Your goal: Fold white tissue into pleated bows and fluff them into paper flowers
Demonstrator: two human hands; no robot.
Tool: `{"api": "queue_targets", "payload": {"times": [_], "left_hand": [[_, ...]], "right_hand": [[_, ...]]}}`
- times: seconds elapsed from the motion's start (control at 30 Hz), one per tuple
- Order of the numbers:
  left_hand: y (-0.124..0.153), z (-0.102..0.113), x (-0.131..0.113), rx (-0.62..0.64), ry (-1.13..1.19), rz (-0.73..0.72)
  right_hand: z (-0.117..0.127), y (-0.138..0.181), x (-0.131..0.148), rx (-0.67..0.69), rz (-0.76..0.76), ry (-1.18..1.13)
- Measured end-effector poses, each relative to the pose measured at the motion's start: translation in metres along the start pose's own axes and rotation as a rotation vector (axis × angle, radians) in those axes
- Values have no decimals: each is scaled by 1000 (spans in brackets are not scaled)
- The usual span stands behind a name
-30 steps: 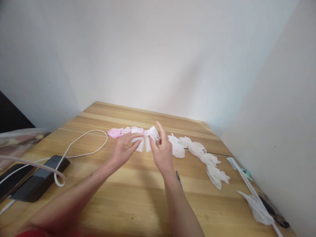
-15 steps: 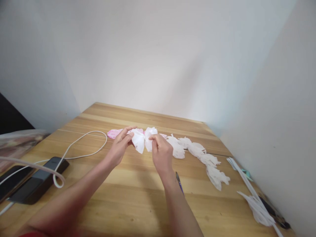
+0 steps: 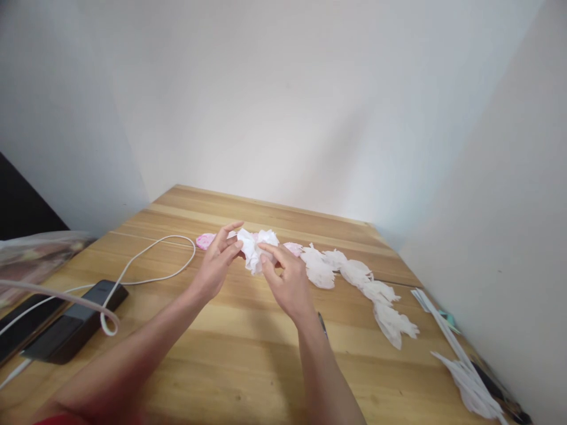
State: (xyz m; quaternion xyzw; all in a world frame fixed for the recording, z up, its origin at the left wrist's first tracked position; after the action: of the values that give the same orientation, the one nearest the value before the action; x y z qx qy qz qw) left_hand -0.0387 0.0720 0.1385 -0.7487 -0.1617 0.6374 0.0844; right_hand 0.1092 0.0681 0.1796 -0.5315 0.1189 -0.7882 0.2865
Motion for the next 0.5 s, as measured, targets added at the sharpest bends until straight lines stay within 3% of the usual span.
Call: {"api": "queue_targets", "payload": {"times": [0.5], "left_hand": [[1, -1, -2, 15, 1, -23]], "right_hand": [[-2, 1, -3, -13, -30, -51]]}}
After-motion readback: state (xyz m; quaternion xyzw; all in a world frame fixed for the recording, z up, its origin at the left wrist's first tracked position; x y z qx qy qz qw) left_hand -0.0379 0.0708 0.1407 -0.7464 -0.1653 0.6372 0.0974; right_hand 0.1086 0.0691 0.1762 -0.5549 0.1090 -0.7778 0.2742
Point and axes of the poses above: each hand's wrist, its own y-axis away from the middle knuckle, its own z-axis out of the back of the hand, x = y × z, the point moved 8 cm from there along -y, towards the middle knuckle, and after that the axes turned 12 degrees about -y, right-handed, at the moved point
